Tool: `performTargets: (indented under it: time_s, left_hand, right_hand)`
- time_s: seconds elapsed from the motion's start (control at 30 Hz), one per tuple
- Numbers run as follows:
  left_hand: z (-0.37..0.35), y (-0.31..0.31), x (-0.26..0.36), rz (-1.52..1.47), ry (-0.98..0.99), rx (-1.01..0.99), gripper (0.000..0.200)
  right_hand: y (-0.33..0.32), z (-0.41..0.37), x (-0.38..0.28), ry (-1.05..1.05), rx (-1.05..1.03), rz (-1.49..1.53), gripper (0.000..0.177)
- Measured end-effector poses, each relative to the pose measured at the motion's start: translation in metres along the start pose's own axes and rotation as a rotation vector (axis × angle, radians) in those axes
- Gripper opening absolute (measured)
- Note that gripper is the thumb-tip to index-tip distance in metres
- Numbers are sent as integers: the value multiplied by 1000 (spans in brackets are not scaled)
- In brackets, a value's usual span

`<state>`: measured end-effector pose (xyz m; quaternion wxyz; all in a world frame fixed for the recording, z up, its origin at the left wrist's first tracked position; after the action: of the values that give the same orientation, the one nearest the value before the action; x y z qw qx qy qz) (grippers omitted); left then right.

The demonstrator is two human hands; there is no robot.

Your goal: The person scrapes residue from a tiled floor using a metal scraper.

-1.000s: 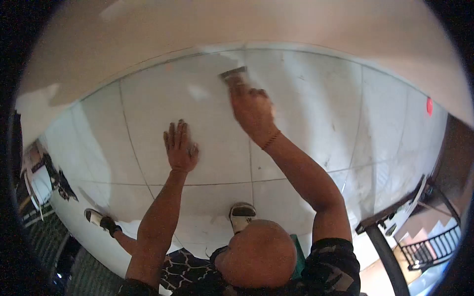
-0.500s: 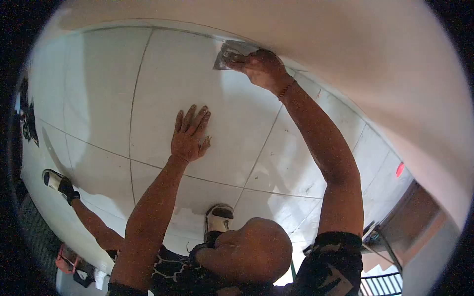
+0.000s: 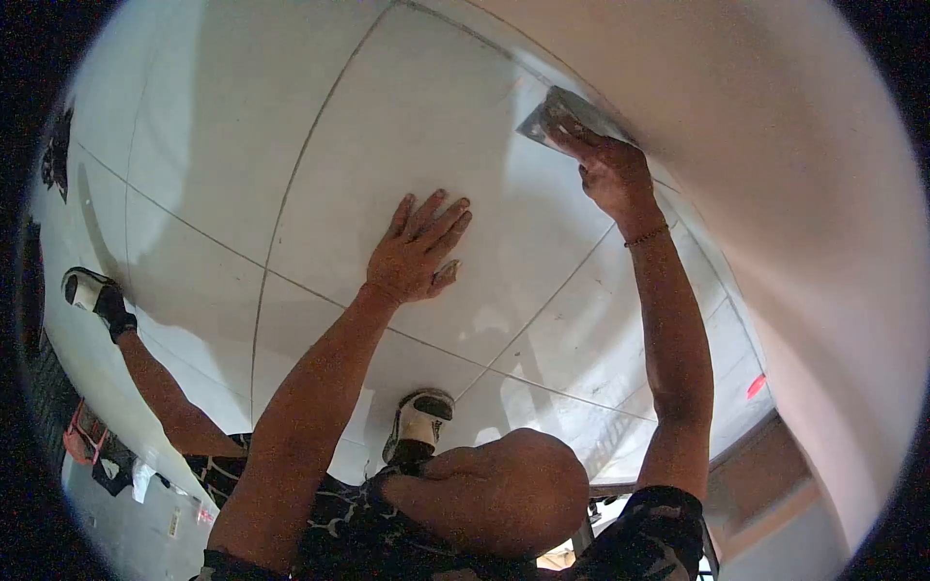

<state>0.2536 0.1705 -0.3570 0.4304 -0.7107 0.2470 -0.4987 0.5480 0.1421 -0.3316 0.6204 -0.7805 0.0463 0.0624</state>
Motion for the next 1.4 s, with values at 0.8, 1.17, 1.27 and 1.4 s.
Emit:
performTargets:
  time_s: [0.8,1.17,1.27,1.4]
  left_hand:
    - [1,-2,2,41,14,35,64]
    - [4,-4,2,64,-6,4,63]
    - [0,-2,5,65,4,-18,63]
    - [1,-1,1,60,3,-1,62]
  right_hand:
    - [-3,22,-4,69,-41,116,65]
    - [-2,13,-5,-96,104,226,58]
    - [7,47,-14,-67,110,174,56]
    - [-11,40,-29,59,-40,174,58]
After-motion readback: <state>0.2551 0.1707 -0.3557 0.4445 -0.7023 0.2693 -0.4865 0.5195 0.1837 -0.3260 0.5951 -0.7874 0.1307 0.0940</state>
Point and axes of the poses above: each hand's wrist, its own z-axis towards the middle knuckle, its own y-axis out of the palm, x = y × z, the point moved 1 cm from there along z, towards the middle knuckle, and after that the axes turned 1 degree about x, right-handed, at the moved point
